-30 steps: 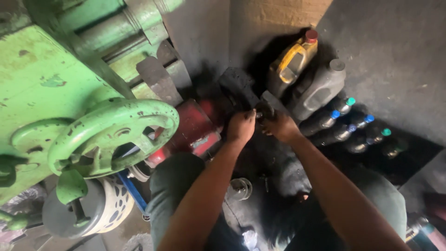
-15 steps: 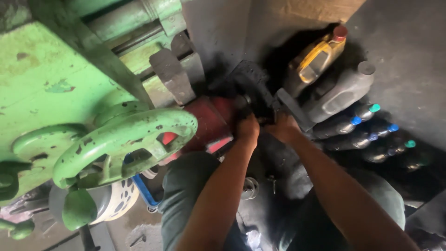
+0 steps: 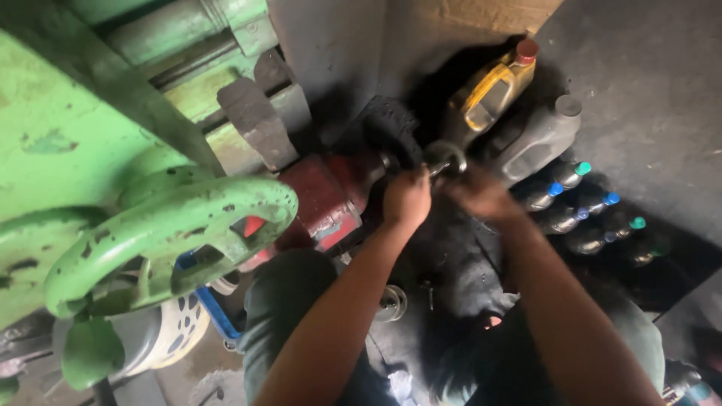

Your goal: Repairing and assembling motorcycle engine parts such as the clutch hub and plates in a workshop.

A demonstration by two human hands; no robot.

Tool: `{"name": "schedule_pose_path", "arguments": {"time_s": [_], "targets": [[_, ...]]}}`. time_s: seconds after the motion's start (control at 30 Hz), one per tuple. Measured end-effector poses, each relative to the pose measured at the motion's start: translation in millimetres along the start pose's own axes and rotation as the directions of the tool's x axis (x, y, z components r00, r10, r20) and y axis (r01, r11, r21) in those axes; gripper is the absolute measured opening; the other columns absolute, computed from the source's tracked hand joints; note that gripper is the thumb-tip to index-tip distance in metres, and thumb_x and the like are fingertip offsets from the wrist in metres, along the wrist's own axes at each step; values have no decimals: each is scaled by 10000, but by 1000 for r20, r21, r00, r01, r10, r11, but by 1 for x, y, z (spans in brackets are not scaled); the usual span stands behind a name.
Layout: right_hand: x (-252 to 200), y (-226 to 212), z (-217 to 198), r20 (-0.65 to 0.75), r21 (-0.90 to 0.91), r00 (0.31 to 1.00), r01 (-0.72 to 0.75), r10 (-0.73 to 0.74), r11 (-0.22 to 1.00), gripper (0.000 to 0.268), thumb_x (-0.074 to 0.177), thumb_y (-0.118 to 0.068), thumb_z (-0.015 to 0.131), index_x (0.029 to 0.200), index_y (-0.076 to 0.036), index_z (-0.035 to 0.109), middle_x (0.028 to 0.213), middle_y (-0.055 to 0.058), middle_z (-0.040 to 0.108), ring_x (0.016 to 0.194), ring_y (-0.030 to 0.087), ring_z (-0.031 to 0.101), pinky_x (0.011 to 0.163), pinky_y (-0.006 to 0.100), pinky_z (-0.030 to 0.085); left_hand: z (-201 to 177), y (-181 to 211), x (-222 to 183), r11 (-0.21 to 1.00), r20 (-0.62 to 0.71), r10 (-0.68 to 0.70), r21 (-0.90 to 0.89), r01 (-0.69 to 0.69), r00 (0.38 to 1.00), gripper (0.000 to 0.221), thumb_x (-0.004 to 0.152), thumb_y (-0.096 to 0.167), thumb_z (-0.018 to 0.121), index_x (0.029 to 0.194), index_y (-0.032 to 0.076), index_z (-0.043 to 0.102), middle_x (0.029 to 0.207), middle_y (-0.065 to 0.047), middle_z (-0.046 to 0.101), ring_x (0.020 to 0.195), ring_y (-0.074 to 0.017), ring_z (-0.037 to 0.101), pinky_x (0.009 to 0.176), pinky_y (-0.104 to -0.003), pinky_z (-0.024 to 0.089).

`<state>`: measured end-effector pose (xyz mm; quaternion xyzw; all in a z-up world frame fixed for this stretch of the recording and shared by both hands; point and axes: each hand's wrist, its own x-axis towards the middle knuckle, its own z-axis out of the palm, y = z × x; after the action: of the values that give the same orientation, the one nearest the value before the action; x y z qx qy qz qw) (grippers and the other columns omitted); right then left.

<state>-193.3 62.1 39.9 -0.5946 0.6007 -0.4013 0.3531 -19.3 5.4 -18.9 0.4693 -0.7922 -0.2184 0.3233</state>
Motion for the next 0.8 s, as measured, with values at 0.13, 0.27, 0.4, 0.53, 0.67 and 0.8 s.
{"name": "schedule_pose_path", "arguments": {"time_s": [0.13, 0.27, 0.4, 0.53, 0.67, 0.8], "targets": [[4, 49, 42, -60, -622, 995, -101, 81, 776, 481, 875, -373, 733, 1207, -28, 682, 1128, 258, 718, 1106, 438, 663, 969, 484, 524, 60, -66, -3, 978, -83, 31, 207, -13, 996, 175, 952, 163, 541, 915, 48, 667, 734, -179, 697, 680, -377, 701, 635, -491, 565], [16, 30, 56, -111, -581, 993, -36, -36, 813, 503, 793, -309, 758, 1156, 27, 664, 1090, 300, 689, 1027, 498, 629, 874, 541, 506, 97, -103, -9, 928, 40, -73, 368, 54, 997, 185, 964, 152, 524, 979, 46, 674, 835, -180, 736, 740, -358, 736, 661, -469, 599], [23, 22, 59, 16, -603, 968, -191, 251, 774, 423, 801, -385, 726, 1075, -63, 722, 1000, 248, 721, 971, 439, 678, 821, 525, 543, 79, -94, -12, 864, 285, -361, 460, 203, 888, 260, 989, 178, 497, 1105, 10, 659, 955, -212, 747, 825, -360, 764, 640, -483, 624], [26, 60, 55, 198, -777, 935, -34, 295, 629, 465, 862, -495, 705, 1007, -54, 738, 943, 229, 734, 914, 376, 704, 798, 474, 558, 70, -91, -14, 835, 344, -539, 340, 433, 769, 263, 1014, 194, 463, 1109, 57, 667, 984, -223, 729, 875, -401, 729, 677, -554, 589], [18, 2, 22, 193, -637, 859, -257, 474, 727, 518, 833, -522, 710, 1027, -45, 771, 898, 200, 784, 844, 308, 756, 766, 441, 569, 26, -65, -31, 939, 197, -73, 345, 0, 978, 270, 979, 203, 508, 952, 43, 723, 865, -184, 754, 771, -354, 754, 675, -490, 600], [10, -49, -14, 157, -415, 909, -293, 385, 861, 552, 793, -473, 730, 1137, -41, 718, 979, 170, 779, 888, 293, 748, 782, 447, 583, -92, 53, -9, 995, 95, -61, 84, 53, 994, 344, 972, 293, 549, 773, 80, 731, 783, -200, 731, 744, -411, 722, 705, -529, 579]]}}
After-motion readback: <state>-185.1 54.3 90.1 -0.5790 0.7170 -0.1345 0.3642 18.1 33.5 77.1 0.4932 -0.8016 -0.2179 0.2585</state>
